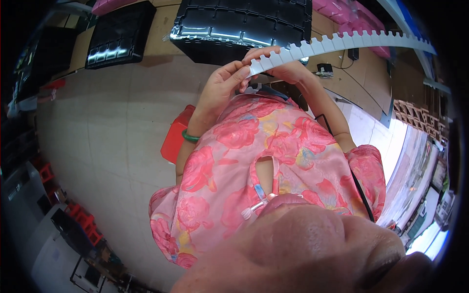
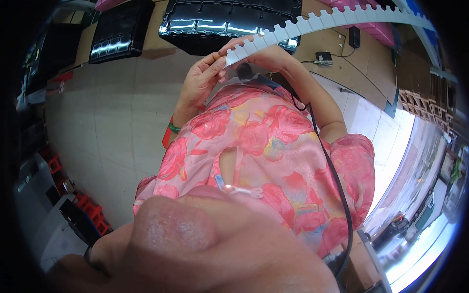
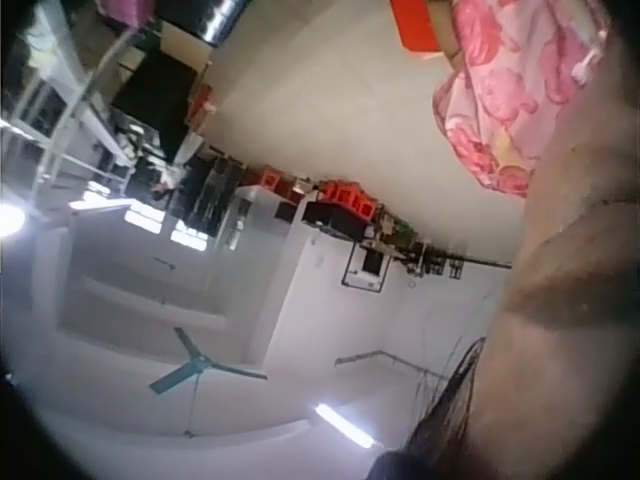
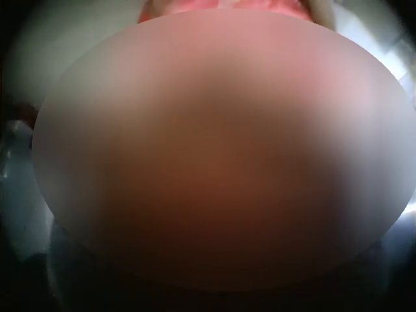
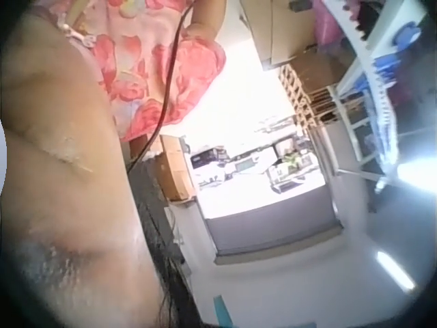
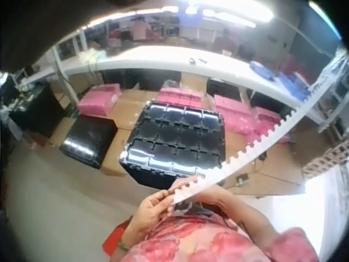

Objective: The person applies labels from a strip onto black plastic trays and places foam inserts into the trays by hand.

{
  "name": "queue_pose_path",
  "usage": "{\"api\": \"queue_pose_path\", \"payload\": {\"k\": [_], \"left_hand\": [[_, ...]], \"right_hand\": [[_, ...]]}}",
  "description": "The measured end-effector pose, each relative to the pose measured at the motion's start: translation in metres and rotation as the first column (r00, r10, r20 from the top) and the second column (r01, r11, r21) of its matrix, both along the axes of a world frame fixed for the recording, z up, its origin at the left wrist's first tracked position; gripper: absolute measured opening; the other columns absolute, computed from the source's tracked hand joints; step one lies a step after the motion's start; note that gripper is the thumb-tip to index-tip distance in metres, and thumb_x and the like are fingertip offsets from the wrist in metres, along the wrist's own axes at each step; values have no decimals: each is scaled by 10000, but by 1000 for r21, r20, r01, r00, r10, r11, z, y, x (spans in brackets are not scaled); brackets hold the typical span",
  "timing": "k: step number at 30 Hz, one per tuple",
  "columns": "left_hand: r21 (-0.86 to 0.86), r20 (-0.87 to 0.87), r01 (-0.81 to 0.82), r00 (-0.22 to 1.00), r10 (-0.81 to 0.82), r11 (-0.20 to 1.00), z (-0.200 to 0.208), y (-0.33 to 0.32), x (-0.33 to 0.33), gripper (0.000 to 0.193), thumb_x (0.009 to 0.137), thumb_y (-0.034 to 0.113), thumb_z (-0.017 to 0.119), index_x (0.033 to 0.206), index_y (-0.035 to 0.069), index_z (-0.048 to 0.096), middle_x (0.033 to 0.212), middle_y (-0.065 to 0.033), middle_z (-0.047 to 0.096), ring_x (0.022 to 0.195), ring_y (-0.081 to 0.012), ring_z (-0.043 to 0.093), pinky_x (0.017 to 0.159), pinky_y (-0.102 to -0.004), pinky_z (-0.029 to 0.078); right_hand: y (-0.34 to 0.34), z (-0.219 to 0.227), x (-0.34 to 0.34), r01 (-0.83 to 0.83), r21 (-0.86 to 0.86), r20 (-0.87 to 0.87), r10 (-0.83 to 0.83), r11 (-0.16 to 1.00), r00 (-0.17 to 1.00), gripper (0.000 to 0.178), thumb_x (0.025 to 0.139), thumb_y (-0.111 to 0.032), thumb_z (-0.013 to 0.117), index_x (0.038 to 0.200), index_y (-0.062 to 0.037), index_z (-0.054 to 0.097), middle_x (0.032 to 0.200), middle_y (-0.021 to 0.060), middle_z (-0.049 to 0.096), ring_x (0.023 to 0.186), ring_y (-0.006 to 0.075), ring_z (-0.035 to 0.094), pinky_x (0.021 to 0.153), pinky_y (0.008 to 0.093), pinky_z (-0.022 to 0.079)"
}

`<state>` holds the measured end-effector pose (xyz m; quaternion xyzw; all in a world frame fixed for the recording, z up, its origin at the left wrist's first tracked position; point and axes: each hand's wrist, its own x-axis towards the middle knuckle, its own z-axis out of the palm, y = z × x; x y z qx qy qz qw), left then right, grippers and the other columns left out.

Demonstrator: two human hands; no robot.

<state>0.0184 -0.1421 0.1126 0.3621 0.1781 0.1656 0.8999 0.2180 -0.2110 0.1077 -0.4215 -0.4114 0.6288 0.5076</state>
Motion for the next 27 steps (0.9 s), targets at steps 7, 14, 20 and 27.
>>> {"api": "queue_pose_path", "payload": {"k": [7, 14, 20, 27], "left_hand": [[-107, 82, -36, 996, 45, 994, 11, -16, -18, 152, 937, 157, 584, 993, 16, 582, 834, -2, 571, 673, -39, 464, 621, -177, 402], [373, 3, -264, 959, 283, 890, 23, -23, -33, 135, 938, 155, 590, 921, 21, 597, 768, 20, 560, 649, -26, 471, 602, -169, 396], [574, 39, -345, 917, 396, 743, 26, -29, -51, 104, 924, 120, 606, 908, 18, 597, 780, 18, 582, 661, -28, 488, 599, -175, 402], [668, -47, -246, 928, 370, 702, 23, -42, -41, 136, 891, 118, 634, 875, -16, 619, 738, -28, 617, 662, -73, 537, 616, -227, 435]], "right_hand": [[1, 8, -9, -64, 63, 18, 63, 996, 998, 292, 800, -238, 736, 967, -6, 673, 1007, 89, 599, 889, 169, 598, 753, 268, 504], [21, 36, -3, -202, 251, 241, 141, 947, 960, 220, 864, -232, 670, 873, -12, 670, 848, 32, 599, 786, 103, 569, 696, 224, 446], [107, 45, 6, -107, 206, 795, -102, 973, 598, 235, 835, -256, 698, 936, -44, 715, 745, 26, 643, 636, 69, 571, 600, 204, 465], [178, -1, 10, -137, 216, 961, -185, 967, 207, 237, 787, -252, 723, 904, -46, 729, 737, 70, 671, 655, 154, 634, 639, 276, 509]]}}
